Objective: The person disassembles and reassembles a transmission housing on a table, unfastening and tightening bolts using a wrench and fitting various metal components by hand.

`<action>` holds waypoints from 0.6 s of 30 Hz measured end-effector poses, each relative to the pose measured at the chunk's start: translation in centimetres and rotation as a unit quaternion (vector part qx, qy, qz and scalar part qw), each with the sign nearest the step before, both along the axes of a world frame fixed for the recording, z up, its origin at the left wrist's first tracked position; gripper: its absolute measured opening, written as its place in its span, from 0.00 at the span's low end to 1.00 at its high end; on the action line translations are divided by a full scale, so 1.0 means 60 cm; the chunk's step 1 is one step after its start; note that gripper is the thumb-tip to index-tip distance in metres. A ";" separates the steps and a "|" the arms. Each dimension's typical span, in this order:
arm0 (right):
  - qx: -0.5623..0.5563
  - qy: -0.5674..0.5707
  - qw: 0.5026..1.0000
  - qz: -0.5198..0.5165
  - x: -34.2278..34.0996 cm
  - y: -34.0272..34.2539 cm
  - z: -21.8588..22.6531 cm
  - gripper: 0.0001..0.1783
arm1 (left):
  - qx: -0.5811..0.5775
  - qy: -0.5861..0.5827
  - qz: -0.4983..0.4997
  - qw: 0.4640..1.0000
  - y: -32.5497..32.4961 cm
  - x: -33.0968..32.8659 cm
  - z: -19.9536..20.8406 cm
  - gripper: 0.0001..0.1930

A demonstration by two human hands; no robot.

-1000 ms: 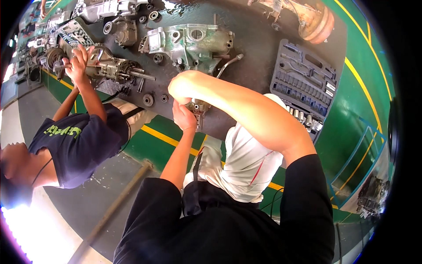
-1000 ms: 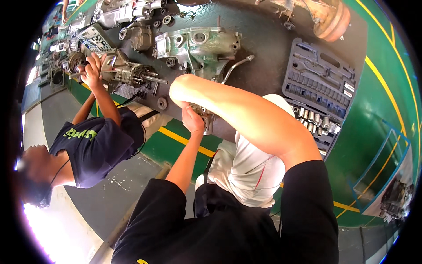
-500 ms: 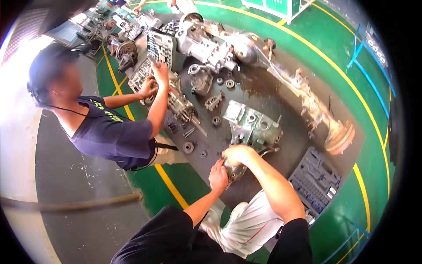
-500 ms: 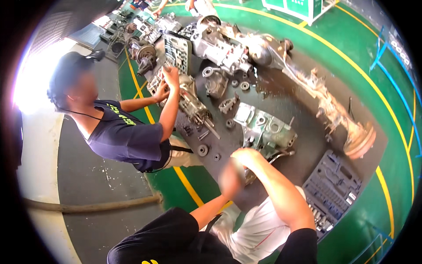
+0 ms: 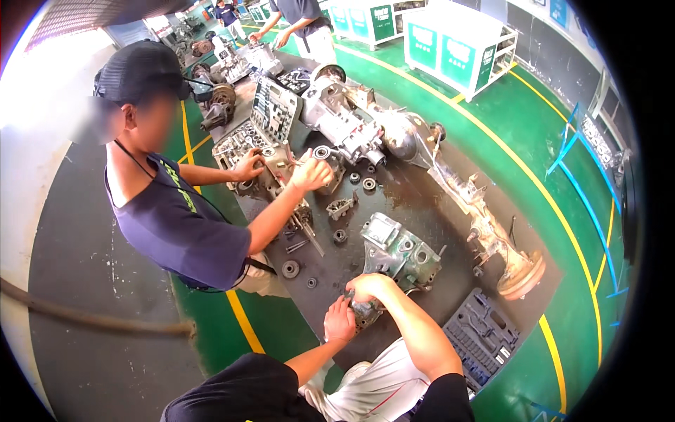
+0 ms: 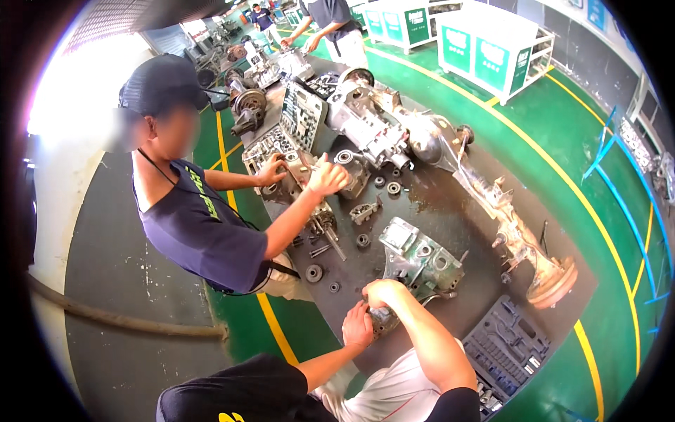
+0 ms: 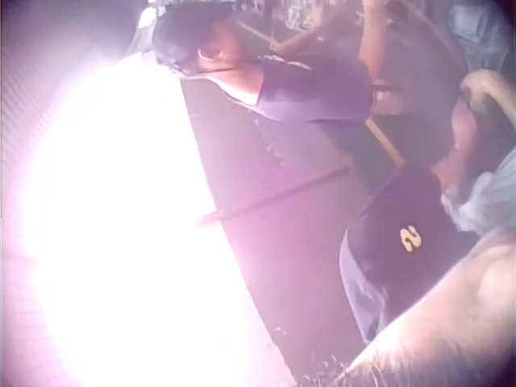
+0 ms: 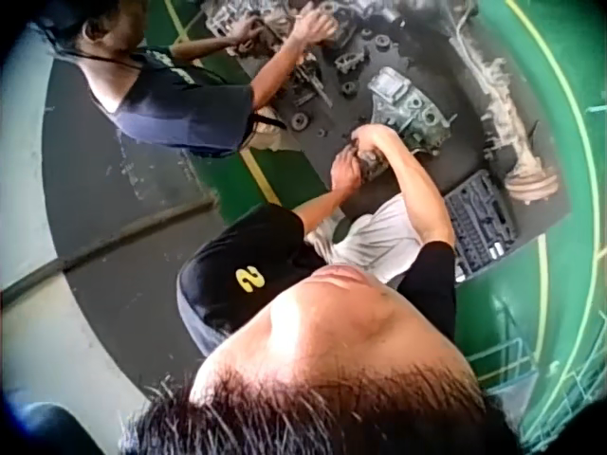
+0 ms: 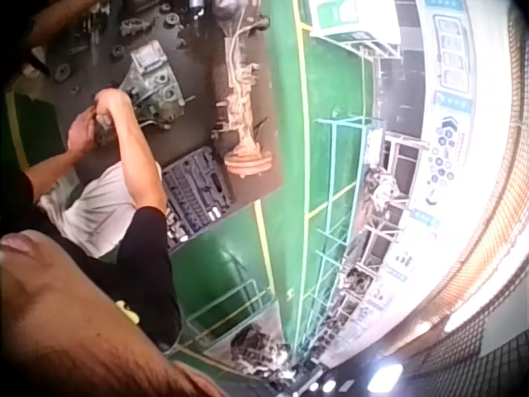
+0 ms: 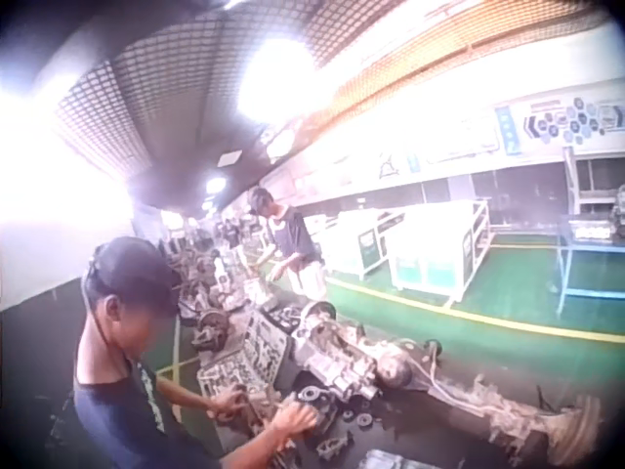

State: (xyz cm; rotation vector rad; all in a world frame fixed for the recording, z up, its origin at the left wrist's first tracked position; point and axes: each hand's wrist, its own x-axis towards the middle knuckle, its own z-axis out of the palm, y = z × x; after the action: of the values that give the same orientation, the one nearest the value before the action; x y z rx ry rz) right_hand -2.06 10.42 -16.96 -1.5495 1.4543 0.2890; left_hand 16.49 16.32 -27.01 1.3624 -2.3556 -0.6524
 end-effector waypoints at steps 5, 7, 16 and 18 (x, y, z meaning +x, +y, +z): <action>-0.013 0.002 1.000 0.010 0.002 0.003 -0.016 0.34 | -0.001 0.006 -0.004 1.000 -0.011 0.007 -0.011 0.18; -0.015 0.003 1.000 0.015 -0.001 0.004 -0.006 0.34 | 0.002 0.004 -0.010 1.000 -0.008 0.005 -0.012 0.18; -0.016 0.002 1.000 -0.024 0.001 0.009 0.025 0.33 | 0.009 -0.004 0.003 1.000 -0.006 0.003 -0.015 0.19; -0.027 0.010 0.999 0.020 0.001 0.010 0.020 0.34 | -0.003 -0.001 0.000 1.000 -0.006 -0.001 -0.017 0.19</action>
State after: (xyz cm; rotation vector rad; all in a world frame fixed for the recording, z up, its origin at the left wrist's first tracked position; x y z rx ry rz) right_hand -1.99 11.00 -15.77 -1.6240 1.4584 0.2924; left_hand 16.45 15.94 -28.02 1.3602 -2.3578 -0.6442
